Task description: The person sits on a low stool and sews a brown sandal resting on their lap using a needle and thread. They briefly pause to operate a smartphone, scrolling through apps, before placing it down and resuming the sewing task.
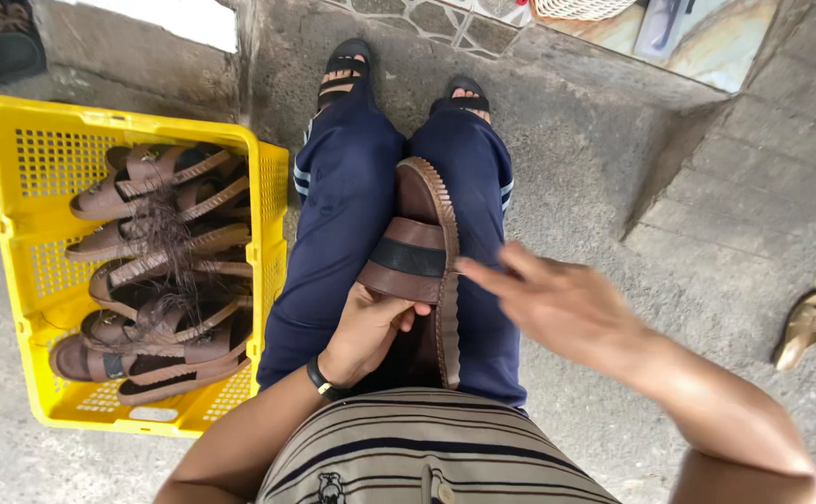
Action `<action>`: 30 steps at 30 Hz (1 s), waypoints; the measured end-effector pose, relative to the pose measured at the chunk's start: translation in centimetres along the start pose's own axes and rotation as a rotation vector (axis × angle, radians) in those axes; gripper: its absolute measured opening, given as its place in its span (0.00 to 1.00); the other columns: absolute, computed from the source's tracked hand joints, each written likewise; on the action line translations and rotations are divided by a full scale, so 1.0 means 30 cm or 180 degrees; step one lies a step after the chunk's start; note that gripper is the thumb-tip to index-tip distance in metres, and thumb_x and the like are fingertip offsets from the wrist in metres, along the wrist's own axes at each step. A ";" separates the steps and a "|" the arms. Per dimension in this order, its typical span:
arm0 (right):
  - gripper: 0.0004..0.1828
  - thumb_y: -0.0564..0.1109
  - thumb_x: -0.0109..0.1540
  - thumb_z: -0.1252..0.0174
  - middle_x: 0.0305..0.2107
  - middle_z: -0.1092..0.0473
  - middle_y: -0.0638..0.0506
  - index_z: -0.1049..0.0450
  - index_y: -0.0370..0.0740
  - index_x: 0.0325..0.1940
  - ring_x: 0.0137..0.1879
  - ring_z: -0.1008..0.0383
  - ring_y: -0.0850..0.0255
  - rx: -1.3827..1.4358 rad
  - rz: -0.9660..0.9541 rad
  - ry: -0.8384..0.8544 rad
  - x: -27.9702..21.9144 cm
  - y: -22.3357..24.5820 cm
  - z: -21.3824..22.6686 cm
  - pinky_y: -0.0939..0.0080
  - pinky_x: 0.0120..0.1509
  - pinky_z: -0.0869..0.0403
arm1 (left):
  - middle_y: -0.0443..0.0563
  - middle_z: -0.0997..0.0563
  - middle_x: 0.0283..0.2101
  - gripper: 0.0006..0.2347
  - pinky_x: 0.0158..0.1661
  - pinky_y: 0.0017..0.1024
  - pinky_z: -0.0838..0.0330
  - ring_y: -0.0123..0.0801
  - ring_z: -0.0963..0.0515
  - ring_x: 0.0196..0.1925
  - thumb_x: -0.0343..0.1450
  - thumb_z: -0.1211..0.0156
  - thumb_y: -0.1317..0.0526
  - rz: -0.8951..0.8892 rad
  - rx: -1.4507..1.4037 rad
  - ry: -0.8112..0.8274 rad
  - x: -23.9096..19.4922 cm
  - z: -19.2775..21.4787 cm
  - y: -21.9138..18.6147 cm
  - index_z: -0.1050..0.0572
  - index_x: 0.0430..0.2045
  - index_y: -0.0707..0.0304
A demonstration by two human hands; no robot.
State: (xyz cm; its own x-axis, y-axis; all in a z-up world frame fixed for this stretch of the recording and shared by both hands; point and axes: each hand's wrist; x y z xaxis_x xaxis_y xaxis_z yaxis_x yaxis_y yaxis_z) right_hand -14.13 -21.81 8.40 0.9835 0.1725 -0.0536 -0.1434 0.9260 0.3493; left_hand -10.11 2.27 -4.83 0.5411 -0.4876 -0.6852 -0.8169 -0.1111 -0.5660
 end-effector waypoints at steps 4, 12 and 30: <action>0.30 0.40 0.63 0.50 0.37 0.28 0.55 0.31 0.69 0.67 0.37 0.18 0.52 -0.0455 -0.1172 0.1150 -0.094 -0.107 0.196 0.50 0.40 0.18 | 0.62 0.20 0.18 0.03 0.18 0.16 0.34 0.29 0.25 0.16 0.69 0.36 0.72 -0.0066 0.0149 0.0242 -0.008 -0.013 -0.031 0.23 0.26 0.73; 0.03 0.41 0.63 0.40 0.23 0.24 0.56 0.21 0.44 0.35 0.31 0.19 0.60 0.2836 -0.0842 -0.0111 -0.048 0.075 -0.151 0.65 0.35 0.22 | 0.55 0.16 0.26 0.06 0.19 0.20 0.26 0.31 0.16 0.20 0.67 0.34 0.69 -0.1380 0.2454 0.0787 -0.104 0.076 -0.077 0.22 0.35 0.65; 0.17 0.37 0.61 0.42 0.17 0.26 0.55 0.19 0.47 0.52 0.20 0.26 0.63 0.1354 -0.0421 -0.0913 -0.131 0.046 -0.137 0.70 0.23 0.27 | 0.54 0.16 0.26 0.05 0.19 0.22 0.27 0.32 0.18 0.18 0.68 0.35 0.68 -0.1920 0.2648 0.0521 -0.102 0.085 -0.119 0.21 0.35 0.64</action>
State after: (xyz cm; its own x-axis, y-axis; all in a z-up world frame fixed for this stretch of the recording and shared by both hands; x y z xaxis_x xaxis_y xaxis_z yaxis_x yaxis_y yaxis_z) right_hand -18.63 -19.83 5.26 0.9893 -0.0905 0.1146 -0.0176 0.7053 0.7087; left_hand -8.33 6.37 -1.87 0.7294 -0.6679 -0.1480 0.0099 0.2266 -0.9739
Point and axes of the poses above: each hand's wrist, its own x-axis towards the middle knuckle, its own z-axis out of the back of the hand, y = z × x
